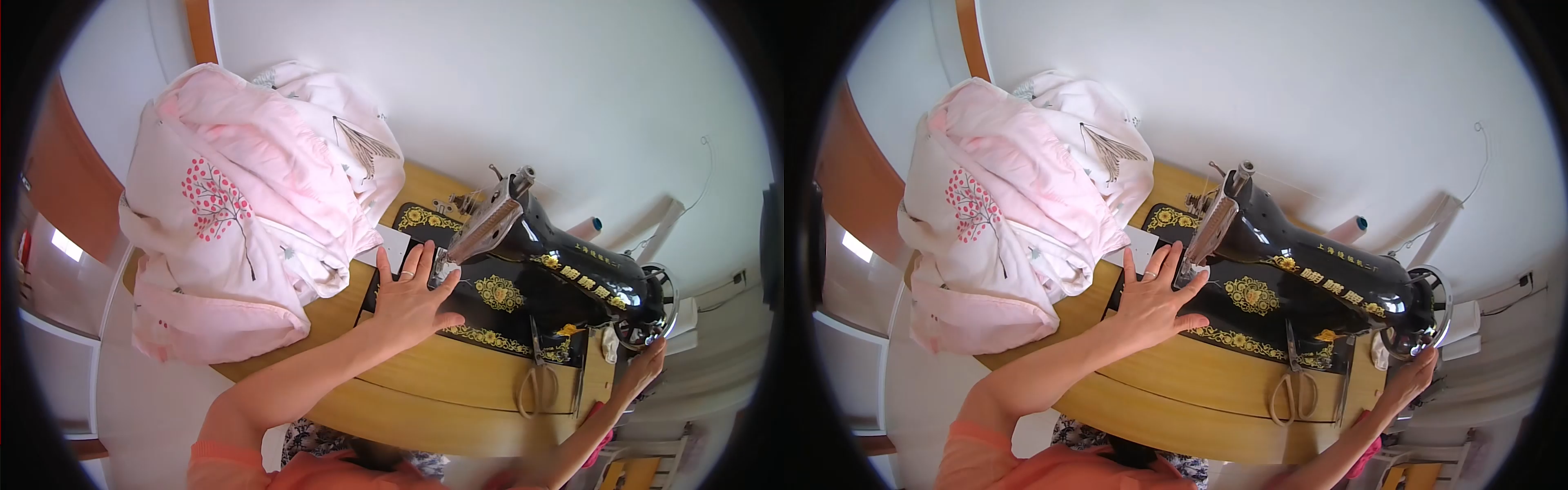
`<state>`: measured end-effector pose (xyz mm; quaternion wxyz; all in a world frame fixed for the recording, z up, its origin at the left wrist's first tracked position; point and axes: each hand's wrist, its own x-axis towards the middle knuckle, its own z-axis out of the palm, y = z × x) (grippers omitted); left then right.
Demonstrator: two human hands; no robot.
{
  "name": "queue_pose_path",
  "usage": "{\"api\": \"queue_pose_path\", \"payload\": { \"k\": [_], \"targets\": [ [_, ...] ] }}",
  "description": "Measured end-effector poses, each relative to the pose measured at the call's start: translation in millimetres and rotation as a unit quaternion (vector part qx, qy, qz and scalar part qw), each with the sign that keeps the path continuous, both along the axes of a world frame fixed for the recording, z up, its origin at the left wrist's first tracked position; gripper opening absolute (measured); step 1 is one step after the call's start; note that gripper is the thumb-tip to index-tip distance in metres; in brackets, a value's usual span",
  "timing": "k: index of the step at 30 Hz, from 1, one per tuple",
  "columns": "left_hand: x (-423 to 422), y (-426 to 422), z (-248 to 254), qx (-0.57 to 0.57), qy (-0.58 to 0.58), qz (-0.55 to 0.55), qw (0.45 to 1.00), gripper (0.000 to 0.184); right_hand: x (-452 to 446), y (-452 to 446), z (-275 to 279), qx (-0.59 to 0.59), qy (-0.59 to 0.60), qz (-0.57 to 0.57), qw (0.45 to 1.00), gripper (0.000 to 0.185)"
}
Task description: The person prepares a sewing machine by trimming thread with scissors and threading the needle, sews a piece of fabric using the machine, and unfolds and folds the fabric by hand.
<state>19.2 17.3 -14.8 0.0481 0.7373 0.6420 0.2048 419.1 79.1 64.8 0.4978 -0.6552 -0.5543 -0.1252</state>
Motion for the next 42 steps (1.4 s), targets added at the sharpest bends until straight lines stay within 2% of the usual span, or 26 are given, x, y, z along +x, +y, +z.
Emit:
{"api": "queue_pose_path", "payload": {
  "k": [1,2,4,7,9,11,13,16,20,25,29,30,33,34,42],
  "targets": [
    [0.0,-1.1,2.8,-0.027,-0.002,-0.003,1.000,0.068,-0.2,0.4,3.8,-0.009,-0.010,-0.001,1.000,0.048],
    [0.3,-1.8,1.3,-0.010,0.001,0.000,1.000,0.068,-3.1,-1.7,9.1,-0.036,0.041,0.024,0.998,0.045],
    [0.4,-0.3,-7.3,0.024,0.007,0.006,1.000,0.069,-0.2,1.8,8.7,-0.028,0.043,0.046,0.998,0.046],
    [-0.1,-1.0,-6.6,0.014,0.003,0.007,1.000,0.068,-4.4,-0.3,13.0,-0.049,0.059,0.053,0.996,0.045],
    [-0.4,-1.7,-6.2,0.015,0.004,0.010,1.000,0.068,-12.3,-0.5,13.4,-0.004,0.028,0.060,0.998,0.046],
    [-0.6,-2.9,-5.6,0.017,-0.001,0.007,1.000,0.067,-9.0,2.1,8.3,-0.016,0.106,0.071,0.992,0.044],
    [-1.5,-4.3,-4.3,0.021,-0.009,0.001,1.000,0.066,-10.7,2.5,6.4,0.004,0.114,0.101,0.988,0.044],
    [-4.3,-7.6,1.7,0.040,-0.053,-0.011,0.998,0.053,-14.9,1.1,7.0,0.003,0.098,0.093,0.991,0.045],
    [-4.2,-2.9,-0.6,0.121,-0.144,0.032,0.982,0.034,-25.1,-5.1,11.6,0.002,0.087,0.077,0.993,0.047],
    [-5.2,12.3,-13.3,0.217,-0.286,0.069,0.931,0.019,-32.2,-4.8,13.8,0.008,0.064,0.043,0.997,0.052],
    [-9.6,13.8,-6.8,0.273,-0.326,0.068,0.902,0.034,-25.9,-1.0,8.3,0.026,0.036,0.039,0.998,0.048],
    [-11.0,15.0,-6.4,0.269,-0.337,0.056,0.900,0.043,-27.2,-0.9,7.6,0.027,0.048,0.039,0.998,0.047],
    [-14.9,20.3,-8.1,0.307,-0.303,0.000,0.902,0.045,-29.9,-3.1,8.7,0.018,0.065,0.052,0.996,0.046],
    [-14.1,20.6,-7.3,0.306,-0.306,-0.011,0.901,0.048,-30.5,-1.5,7.6,0.041,0.052,0.051,0.996,0.045],
    [-17.6,18.2,-1.9,0.272,-0.291,-0.075,0.914,0.060,-29.2,-3.4,8.3,0.009,0.074,0.040,0.996,0.041]
  ]
}}
